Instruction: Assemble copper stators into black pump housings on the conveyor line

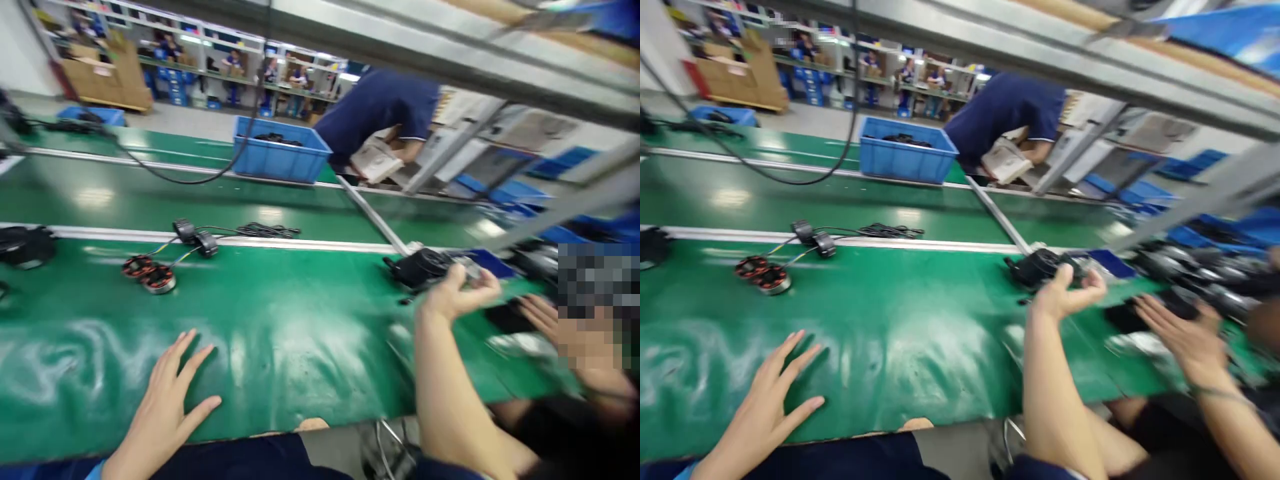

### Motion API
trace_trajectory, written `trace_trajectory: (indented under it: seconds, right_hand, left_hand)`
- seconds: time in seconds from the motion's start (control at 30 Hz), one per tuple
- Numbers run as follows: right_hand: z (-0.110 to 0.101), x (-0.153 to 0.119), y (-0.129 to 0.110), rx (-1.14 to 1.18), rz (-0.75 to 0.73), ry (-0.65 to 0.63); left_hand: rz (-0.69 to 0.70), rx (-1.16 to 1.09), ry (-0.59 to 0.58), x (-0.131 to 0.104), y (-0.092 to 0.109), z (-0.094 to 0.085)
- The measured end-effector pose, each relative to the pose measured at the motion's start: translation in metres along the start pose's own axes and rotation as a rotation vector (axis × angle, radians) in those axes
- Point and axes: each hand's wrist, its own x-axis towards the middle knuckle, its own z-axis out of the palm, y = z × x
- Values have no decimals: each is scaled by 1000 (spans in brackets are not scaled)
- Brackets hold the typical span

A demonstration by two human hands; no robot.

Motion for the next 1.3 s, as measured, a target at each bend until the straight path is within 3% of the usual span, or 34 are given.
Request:
trace_trajectory:
  seconds: [0.07, 0.1, 0.2, 0.27, 0.33, 0.43, 0.5, 0.57, 0.63, 0.73, 0.97, 1.07, 1.17, 1.3]
  right_hand:
    - [17, -19, -24, 70, -107, -63]
    - [28, -30, -38, 114, -190, -159]
    - [73, -69, -86, 189, -567, -575]
    - [112, -94, -117, 105, -746, -851]
    - [158, -113, -141, -80, -782, -1076]
    - [221, -127, -161, -246, -778, -1225]
    - [250, -129, -166, -317, -765, -1263]
    - [263, -128, -167, -386, -760, -1285]
    - [263, -126, -167, -426, -778, -1283]
    - [246, -120, -168, -470, -802, -1239]
    - [171, -79, -158, -601, -808, -1146]
    - [136, -53, -141, -689, -741, -1114]
    - [108, -35, -116, -761, -720, -1086]
    - [91, -36, -79, -786, -694, -1101]
  left_hand:
    - [-56, -30, 9, 10, -5, -16]
    - [-90, -28, 44, 18, -10, -26]
    - [-224, 60, 178, 48, -39, -56]
    - [-317, 165, 174, 70, -61, -70]
    - [-356, 232, 70, 91, -80, -75]
    - [-335, 239, -127, 116, -98, -72]
    - [-324, 230, -182, 125, -105, -69]
    - [-324, 226, -179, 128, -107, -67]
    - [-323, 220, -169, 126, -108, -66]
    - [-314, 200, -152, 122, -110, -62]
    - [-201, 173, -213, 115, -112, -63]
    - [-75, 134, -289, 108, -90, -65]
    - [17, 105, -324, 95, -54, -60]
    - [71, 81, -291, 76, -16, -48]
